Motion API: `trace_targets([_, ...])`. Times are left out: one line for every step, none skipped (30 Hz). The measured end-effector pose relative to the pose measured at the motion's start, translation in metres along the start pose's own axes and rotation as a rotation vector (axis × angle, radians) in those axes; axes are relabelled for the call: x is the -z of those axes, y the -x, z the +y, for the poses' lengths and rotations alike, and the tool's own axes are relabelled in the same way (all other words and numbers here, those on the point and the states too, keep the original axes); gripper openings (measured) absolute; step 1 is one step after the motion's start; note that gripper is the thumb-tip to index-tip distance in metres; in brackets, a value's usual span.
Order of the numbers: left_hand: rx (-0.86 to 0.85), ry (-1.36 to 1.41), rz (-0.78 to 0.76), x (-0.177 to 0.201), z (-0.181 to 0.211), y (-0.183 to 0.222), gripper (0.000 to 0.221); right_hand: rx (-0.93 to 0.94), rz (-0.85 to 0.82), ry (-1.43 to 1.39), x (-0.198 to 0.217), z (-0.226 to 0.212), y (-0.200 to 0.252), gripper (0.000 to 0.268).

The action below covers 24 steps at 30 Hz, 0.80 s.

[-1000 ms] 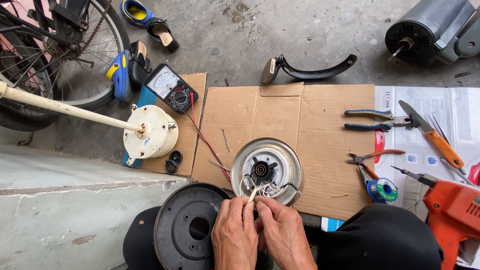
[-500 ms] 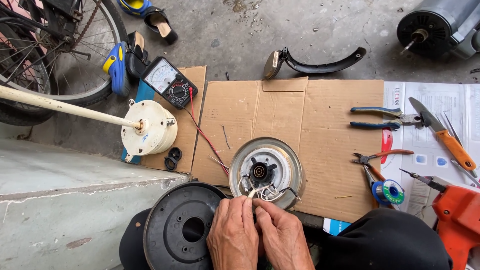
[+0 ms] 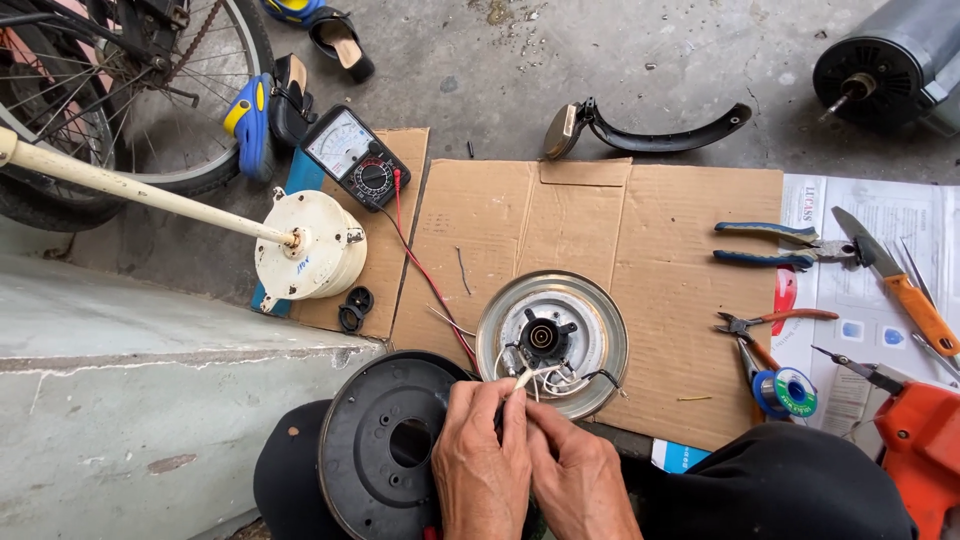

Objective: A person is securing a wire harness into a fan motor housing by threading wires and fitting a plastic cover.

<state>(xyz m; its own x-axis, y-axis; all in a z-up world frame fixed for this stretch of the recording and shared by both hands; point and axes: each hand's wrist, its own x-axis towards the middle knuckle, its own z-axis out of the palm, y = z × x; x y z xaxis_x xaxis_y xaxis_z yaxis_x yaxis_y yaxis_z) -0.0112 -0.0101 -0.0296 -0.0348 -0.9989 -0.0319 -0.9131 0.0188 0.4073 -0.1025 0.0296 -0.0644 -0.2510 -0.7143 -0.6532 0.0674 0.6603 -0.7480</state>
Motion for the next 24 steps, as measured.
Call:
trace_targets([-0.013,0.032,0.004,0.002,0.000,0.000,0.014,-0.004,-0.015,0.052,-0.002,0.001,0.002,0.036])
trace_targets([-0.012,0.033,0.006,0.003,0.001,0.000,0.014,-0.002,-0.016,0.054,-0.006,0.010,-0.001,0.036])
trace_targets([-0.023,0.060,0.026,0.004,0.002,0.000,0.014,0.083,0.011,0.131,-0.009,0.019,-0.004,0.036])
trace_targets([-0.033,0.087,0.046,0.005,0.003,-0.001,0.015,0.168,0.037,0.208,-0.013,0.028,-0.007,0.037])
trace_targets([-0.031,0.088,0.048,0.005,0.002,0.001,0.015,0.169,0.035,0.210,-0.014,0.030,-0.006,0.037])
trace_targets([-0.031,0.091,0.060,0.005,0.000,0.001,0.015,0.186,0.038,0.226,-0.015,0.031,-0.007,0.036])
trace_targets([-0.031,0.095,0.072,0.005,-0.001,0.001,0.015,0.203,0.041,0.241,-0.016,0.032,-0.007,0.036])
trace_targets([-0.030,0.096,0.073,0.004,-0.002,0.001,0.015,0.204,0.040,0.243,-0.017,0.034,-0.008,0.036])
trace_targets([-0.037,0.117,0.079,0.003,-0.002,0.001,0.016,0.200,0.037,0.254,-0.017,0.035,-0.009,0.036])
trace_targets([-0.044,0.139,0.083,0.002,-0.003,0.002,0.016,0.193,0.035,0.265,-0.018,0.037,-0.009,0.037])
trace_targets([-0.042,0.140,0.082,0.001,-0.003,0.003,0.016,0.192,0.035,0.267,-0.018,0.038,-0.009,0.037])
trace_targets([-0.031,0.137,0.078,0.000,-0.004,0.002,0.016,0.192,0.032,0.261,-0.018,0.038,-0.009,0.037])
trace_targets([-0.020,0.133,0.073,-0.001,-0.004,0.002,0.016,0.191,0.030,0.256,-0.018,0.038,-0.009,0.036])
trace_targets([-0.020,0.133,0.074,0.000,-0.004,0.002,0.016,0.192,0.029,0.256,-0.018,0.039,-0.010,0.036])
trace_targets([-0.020,0.117,0.052,0.001,-0.004,0.002,0.016,0.195,0.028,0.257,-0.019,0.039,-0.010,0.037])
trace_targets([-0.019,0.101,0.030,0.001,-0.003,0.002,0.015,0.197,0.027,0.258,-0.019,0.040,-0.010,0.038])
trace_targets([-0.019,0.100,0.030,0.002,-0.003,0.002,0.015,0.197,0.026,0.258,-0.018,0.037,-0.009,0.038])
trace_targets([-0.015,0.085,0.020,0.003,-0.003,0.002,0.015,0.193,0.025,0.255,-0.018,0.035,-0.008,0.038])
trace_targets([-0.011,0.069,0.010,0.004,-0.002,0.001,0.015,0.189,0.024,0.253,-0.017,0.032,-0.007,0.037])
trace_targets([-0.012,0.068,0.011,0.005,-0.003,0.001,0.015,0.189,0.024,0.252,-0.017,0.030,-0.006,0.037])
trace_targets([-0.009,0.054,0.001,0.005,-0.003,0.001,0.015,0.170,-0.007,0.265,-0.016,0.027,-0.006,0.038])
trace_targets([-0.007,0.040,-0.010,0.004,-0.003,0.001,0.015,0.150,-0.037,0.278,-0.014,0.025,-0.005,0.039])
trace_targets([-0.008,0.040,-0.010,0.004,-0.002,0.000,0.015,0.150,-0.035,0.278,-0.013,0.024,-0.005,0.039])
trace_targets([-0.008,0.039,-0.009,0.004,-0.001,0.000,0.014,0.146,-0.034,0.275,-0.013,0.023,-0.004,0.039])
